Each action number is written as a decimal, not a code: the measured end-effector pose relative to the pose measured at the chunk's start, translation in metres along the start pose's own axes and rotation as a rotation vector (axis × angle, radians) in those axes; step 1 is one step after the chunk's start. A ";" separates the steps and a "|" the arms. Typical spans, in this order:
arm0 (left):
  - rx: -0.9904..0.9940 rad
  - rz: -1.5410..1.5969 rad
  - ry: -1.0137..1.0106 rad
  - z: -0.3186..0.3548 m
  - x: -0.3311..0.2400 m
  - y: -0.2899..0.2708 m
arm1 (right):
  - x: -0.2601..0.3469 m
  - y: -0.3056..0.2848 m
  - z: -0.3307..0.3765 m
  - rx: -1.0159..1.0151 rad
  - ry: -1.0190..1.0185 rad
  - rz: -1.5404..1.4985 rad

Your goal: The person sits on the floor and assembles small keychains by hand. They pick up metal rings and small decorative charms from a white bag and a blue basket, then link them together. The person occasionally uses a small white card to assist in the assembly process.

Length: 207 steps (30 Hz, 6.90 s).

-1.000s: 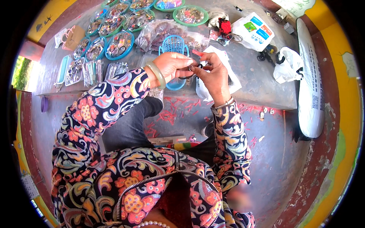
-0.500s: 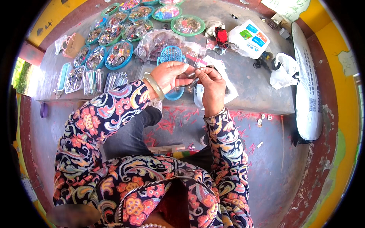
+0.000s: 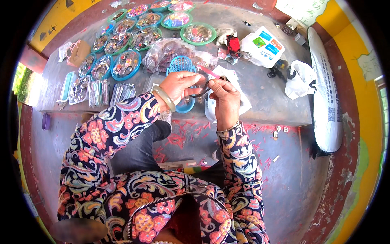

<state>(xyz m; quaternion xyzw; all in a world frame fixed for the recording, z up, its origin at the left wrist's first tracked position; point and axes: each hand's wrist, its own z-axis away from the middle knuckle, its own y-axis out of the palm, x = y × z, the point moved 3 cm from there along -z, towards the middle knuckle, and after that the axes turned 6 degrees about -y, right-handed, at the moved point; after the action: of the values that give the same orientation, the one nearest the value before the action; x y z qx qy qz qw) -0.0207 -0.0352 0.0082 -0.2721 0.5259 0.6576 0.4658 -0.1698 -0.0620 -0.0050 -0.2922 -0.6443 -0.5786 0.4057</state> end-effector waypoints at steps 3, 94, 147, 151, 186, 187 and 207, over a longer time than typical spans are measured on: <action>0.018 0.031 0.042 -0.006 -0.002 0.001 | 0.002 -0.001 -0.003 -0.005 0.027 -0.035; 0.037 0.030 -0.064 -0.013 0.003 0.000 | -0.004 -0.016 -0.001 -0.054 -0.005 0.006; -0.021 -1.298 0.484 -0.001 0.010 0.006 | 0.011 0.024 0.022 0.111 -0.707 1.220; -0.004 -1.232 0.483 -0.005 0.007 0.011 | 0.011 0.017 0.017 0.056 -0.633 1.143; 0.038 -1.280 0.586 -0.003 0.004 0.008 | 0.012 0.020 0.021 0.053 -0.612 1.117; 0.037 -1.295 0.588 -0.002 0.007 0.007 | 0.012 0.021 0.024 0.052 -0.660 1.160; 0.172 -0.785 0.296 -0.012 0.000 0.004 | 0.018 -0.018 0.017 -0.091 -0.114 0.312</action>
<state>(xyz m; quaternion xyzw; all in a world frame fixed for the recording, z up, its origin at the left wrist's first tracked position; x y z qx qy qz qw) -0.0259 -0.0467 0.0068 -0.5030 0.4967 0.3380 0.6213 -0.1966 -0.0502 0.0013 -0.4392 -0.5864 -0.5195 0.4397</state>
